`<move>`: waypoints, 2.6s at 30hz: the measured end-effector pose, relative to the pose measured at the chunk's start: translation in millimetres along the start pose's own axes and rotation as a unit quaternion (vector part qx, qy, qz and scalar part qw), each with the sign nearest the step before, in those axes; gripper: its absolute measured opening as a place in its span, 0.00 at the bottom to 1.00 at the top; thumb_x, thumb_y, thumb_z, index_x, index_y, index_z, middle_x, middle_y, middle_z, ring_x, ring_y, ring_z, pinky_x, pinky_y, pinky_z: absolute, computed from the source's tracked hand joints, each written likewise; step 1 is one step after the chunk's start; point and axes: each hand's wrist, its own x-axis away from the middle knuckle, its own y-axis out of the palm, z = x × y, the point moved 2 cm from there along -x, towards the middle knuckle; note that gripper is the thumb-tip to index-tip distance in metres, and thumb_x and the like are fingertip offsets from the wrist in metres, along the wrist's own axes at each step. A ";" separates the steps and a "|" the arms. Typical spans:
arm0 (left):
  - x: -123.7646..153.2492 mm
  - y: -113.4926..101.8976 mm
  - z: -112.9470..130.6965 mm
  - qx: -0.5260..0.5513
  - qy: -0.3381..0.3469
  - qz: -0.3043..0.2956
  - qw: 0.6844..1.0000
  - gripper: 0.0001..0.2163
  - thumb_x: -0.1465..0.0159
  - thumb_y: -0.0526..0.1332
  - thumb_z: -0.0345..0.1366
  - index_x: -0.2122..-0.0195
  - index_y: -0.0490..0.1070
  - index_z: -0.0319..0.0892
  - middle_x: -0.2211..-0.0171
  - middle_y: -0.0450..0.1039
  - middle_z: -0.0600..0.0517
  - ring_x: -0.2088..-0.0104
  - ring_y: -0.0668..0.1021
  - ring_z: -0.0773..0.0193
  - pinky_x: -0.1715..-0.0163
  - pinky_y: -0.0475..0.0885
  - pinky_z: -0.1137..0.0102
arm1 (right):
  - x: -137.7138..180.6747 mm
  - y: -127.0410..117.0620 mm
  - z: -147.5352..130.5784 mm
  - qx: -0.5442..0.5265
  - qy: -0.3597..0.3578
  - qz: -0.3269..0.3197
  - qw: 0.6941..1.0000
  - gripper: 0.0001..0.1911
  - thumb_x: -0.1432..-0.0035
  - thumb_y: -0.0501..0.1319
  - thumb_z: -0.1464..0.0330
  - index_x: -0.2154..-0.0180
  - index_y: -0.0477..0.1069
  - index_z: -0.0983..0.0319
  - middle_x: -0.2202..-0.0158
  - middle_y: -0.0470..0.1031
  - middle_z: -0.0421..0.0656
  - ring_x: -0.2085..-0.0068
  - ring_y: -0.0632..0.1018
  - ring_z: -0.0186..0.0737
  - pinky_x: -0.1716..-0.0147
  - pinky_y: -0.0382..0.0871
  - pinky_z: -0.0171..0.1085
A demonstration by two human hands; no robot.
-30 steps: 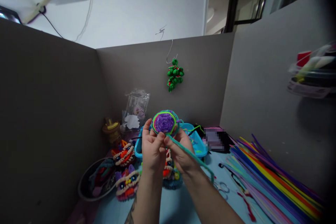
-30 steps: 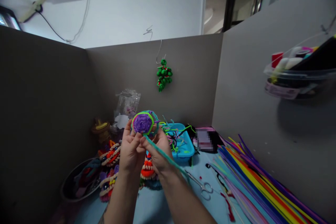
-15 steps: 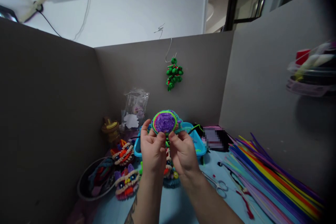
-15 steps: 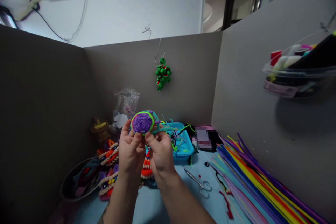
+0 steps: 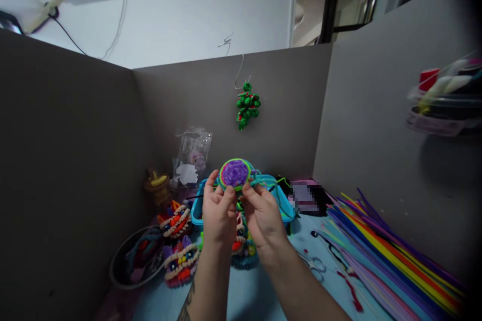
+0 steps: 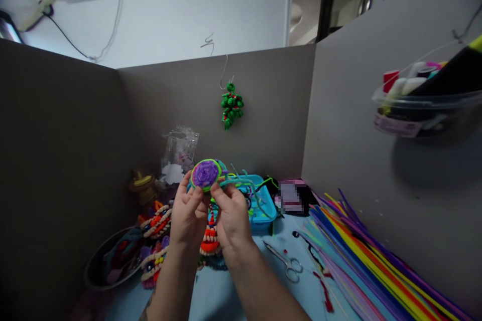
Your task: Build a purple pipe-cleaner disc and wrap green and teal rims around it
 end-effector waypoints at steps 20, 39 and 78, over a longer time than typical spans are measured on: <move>-6.5 -10.0 11.2 -0.068 -0.030 0.020 0.997 0.36 0.52 0.72 0.30 0.43 0.59 0.45 0.70 0.78 0.54 0.72 0.79 0.69 0.69 0.72 0.77 | -5.0 -7.6 -5.6 0.037 -0.036 -0.005 0.999 0.18 0.61 0.73 0.63 0.67 0.71 0.58 0.71 0.73 0.34 0.68 0.73 0.33 0.66 0.66 0.33; -3.4 -16.5 7.5 -0.209 0.099 0.078 0.970 0.17 0.52 0.72 0.39 0.62 0.77 0.39 0.71 0.78 0.51 0.71 0.77 0.67 0.70 0.72 0.74 | -2.6 -6.2 0.0 0.058 -0.005 -0.032 0.998 0.14 0.64 0.74 0.66 0.75 0.72 0.61 0.75 0.71 0.35 0.71 0.69 0.32 0.66 0.63 0.33; -7.8 -16.6 6.6 -0.155 0.009 0.044 0.987 0.21 0.53 0.72 0.33 0.59 0.70 0.40 0.73 0.75 0.55 0.74 0.76 0.72 0.70 0.70 0.77 | -11.4 -17.2 -11.8 0.269 -0.237 -0.020 0.933 0.05 0.52 0.66 0.67 0.74 0.72 0.58 0.64 0.69 0.40 0.57 0.69 0.41 0.56 0.61 0.39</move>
